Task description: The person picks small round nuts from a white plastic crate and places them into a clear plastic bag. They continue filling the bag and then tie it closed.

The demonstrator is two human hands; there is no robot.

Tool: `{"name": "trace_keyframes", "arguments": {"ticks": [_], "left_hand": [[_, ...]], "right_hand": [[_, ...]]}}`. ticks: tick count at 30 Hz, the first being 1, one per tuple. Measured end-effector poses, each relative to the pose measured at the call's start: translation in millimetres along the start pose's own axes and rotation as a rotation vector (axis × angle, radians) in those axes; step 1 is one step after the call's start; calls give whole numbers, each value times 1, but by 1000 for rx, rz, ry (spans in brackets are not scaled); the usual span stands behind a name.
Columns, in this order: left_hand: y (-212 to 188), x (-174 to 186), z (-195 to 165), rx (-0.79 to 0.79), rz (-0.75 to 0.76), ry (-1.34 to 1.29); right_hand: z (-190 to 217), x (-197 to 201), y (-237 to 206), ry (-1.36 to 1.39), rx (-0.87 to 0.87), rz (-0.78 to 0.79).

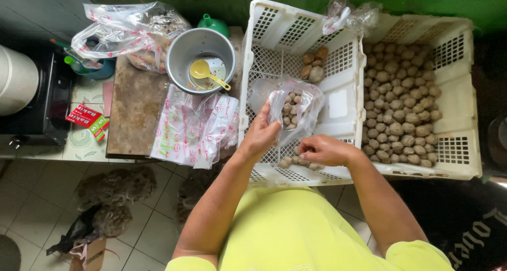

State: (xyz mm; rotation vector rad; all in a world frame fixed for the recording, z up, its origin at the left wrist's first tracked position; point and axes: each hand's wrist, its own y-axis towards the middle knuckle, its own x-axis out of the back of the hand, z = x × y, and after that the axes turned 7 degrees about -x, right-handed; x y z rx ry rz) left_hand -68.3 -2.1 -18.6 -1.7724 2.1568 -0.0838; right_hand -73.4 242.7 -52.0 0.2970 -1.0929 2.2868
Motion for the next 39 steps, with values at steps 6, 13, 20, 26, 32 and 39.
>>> {"name": "trace_keyframes", "arguments": {"ticks": [6, 13, 20, 26, 32, 39], "left_hand": [[7, 0, 12, -237, 98, -128], [5, 1, 21, -258, 82, -138], [3, 2, 15, -187, 64, -58], [7, -4, 10, -273, 96, -167], [0, 2, 7, -164, 61, -86], [0, -1, 12, -200, 108, -155]], "right_hand": [[52, 23, -6, 537, 231, -192], [29, 4, 1, 13, 21, -410], [4, -34, 45, -500, -115, -176], [-1, -34, 48, -294, -399, -57], [19, -2, -8, 346, 146, 253], [45, 21, -10, 358, 145, -448]]}}
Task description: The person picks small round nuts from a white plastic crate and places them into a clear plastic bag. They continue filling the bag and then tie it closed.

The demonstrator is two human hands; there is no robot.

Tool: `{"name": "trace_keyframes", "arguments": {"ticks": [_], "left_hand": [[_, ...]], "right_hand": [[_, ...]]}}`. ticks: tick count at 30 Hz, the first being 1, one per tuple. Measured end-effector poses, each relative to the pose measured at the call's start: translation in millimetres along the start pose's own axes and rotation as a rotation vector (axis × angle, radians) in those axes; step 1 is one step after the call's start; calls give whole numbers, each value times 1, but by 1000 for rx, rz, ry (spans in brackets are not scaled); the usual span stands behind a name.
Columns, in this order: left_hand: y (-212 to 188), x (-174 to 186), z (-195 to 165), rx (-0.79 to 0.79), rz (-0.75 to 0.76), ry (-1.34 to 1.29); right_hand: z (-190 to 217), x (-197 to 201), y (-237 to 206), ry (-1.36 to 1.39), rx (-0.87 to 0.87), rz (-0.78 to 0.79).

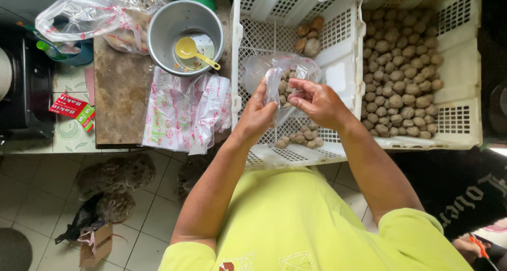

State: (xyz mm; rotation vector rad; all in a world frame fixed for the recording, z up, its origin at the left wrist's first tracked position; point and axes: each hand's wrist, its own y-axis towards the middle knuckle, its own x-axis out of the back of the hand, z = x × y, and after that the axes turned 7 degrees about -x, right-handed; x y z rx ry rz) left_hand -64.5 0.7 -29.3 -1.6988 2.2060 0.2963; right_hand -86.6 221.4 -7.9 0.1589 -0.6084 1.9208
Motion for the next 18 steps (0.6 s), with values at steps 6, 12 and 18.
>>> {"name": "trace_keyframes", "arguments": {"ticks": [6, 12, 18], "left_hand": [[-1, 3, 3, 67, -44, -9], [1, 1, -1, 12, -27, 74], [1, -5, -15, 145, -71, 175]], "right_hand": [[-62, -19, 3, -697, -24, 182], [-103, -39, 1, -874, 118, 208], [-28, -10, -12, -684, -88, 410]]}}
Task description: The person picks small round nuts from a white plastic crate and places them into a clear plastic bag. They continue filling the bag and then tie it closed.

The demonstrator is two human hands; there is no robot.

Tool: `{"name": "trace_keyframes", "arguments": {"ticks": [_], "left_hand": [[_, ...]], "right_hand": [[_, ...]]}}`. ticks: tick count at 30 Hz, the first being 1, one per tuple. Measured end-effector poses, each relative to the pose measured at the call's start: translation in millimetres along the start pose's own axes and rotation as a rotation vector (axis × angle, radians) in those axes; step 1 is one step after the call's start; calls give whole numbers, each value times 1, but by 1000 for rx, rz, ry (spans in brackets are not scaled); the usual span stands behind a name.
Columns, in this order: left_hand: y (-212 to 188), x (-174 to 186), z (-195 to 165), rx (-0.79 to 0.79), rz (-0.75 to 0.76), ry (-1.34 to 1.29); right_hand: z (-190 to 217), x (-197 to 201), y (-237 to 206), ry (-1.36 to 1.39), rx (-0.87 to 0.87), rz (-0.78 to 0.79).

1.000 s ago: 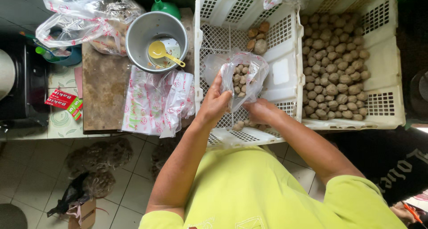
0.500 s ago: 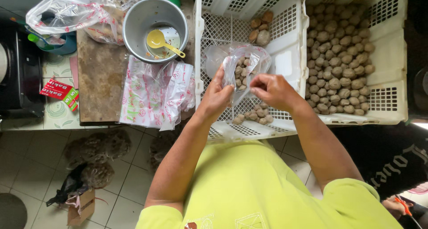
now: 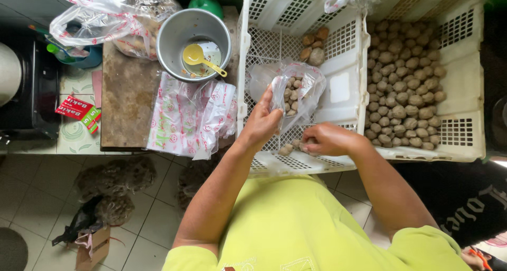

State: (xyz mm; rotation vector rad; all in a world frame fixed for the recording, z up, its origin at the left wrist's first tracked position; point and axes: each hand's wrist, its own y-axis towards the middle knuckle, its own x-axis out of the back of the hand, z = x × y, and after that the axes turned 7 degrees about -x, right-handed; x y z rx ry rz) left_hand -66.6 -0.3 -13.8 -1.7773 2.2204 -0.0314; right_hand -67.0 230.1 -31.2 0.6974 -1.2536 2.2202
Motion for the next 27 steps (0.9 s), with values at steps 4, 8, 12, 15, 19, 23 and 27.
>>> {"name": "trace_keyframes", "arguments": {"ticks": [4, 8, 12, 15, 19, 23, 27], "left_hand": [[3, 0, 4, -113, 76, -178], [4, 1, 15, -143, 78, -165], [3, 2, 18, -149, 84, -168], [3, 3, 15, -207, 76, -126], [0, 3, 8, -130, 50, -106], [1, 0, 6, -79, 35, -76], [3, -1, 6, -167, 54, -190]], "right_hand": [[38, 45, -25, 417, 11, -146], [48, 52, -22, 768, 199, -485], [22, 27, -3, 421, 103, -490], [-7, -1, 16, 1, -22, -236], [-33, -38, 49, -269, -159, -97], [-40, -56, 69, -394, -81, -159], [-37, -43, 50, -256, -98, -217]]}}
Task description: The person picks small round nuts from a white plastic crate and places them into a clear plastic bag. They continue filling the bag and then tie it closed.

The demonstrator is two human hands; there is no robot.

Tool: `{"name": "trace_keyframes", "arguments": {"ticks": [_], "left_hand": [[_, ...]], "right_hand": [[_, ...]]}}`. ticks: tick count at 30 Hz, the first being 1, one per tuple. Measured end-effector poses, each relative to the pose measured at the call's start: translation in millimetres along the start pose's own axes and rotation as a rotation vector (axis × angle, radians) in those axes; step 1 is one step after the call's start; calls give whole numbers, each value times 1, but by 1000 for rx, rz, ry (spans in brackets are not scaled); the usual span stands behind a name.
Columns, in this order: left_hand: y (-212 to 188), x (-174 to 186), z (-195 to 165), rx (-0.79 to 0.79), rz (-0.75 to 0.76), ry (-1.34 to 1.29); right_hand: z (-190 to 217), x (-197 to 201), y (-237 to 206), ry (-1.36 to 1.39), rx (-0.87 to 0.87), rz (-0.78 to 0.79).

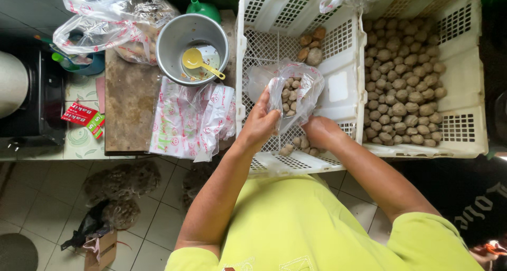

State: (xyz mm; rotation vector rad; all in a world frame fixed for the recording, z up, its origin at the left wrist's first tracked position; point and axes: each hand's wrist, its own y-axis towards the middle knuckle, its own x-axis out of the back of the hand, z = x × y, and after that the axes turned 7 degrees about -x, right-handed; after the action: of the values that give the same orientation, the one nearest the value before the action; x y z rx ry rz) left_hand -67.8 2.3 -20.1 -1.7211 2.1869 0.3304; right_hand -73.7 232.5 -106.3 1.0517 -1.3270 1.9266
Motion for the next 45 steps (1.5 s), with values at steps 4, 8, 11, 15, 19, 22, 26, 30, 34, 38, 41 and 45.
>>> {"name": "trace_keyframes", "arguments": {"ticks": [4, 8, 11, 15, 19, 22, 26, 30, 34, 38, 41, 45], "left_hand": [[-3, 3, -3, 76, -17, 98], [-1, 1, -3, 99, -26, 95], [0, 0, 0, 106, -7, 24], [-2, 2, 5, 17, 29, 13], [-3, 3, 5, 47, -5, 35], [-3, 2, 2, 56, -5, 42], [-4, 1, -2, 114, -21, 119], [-1, -1, 0, -9, 17, -5], [-2, 0, 0, 101, -28, 106], [-1, 0, -4, 101, -24, 94], [-2, 1, -3, 84, -22, 134], [0, 3, 3, -28, 16, 42]], "right_hand": [[4, 48, -33, 351, 119, 164], [23, 89, -46, 921, 228, 346], [35, 100, -39, 986, 160, 9], [32, 85, -25, 848, 58, -357], [16, 54, -21, 388, -42, -151], [13, 27, -18, 200, 27, -3], [16, -2, -5, 14, -9, 113], [11, -20, 7, 15, -20, 115], [-5, -22, 5, -34, -4, 194], [-9, -3, -10, 341, -116, 212], [4, 26, -21, 11, -8, 312], [29, 69, -26, 833, 168, 337]]}}
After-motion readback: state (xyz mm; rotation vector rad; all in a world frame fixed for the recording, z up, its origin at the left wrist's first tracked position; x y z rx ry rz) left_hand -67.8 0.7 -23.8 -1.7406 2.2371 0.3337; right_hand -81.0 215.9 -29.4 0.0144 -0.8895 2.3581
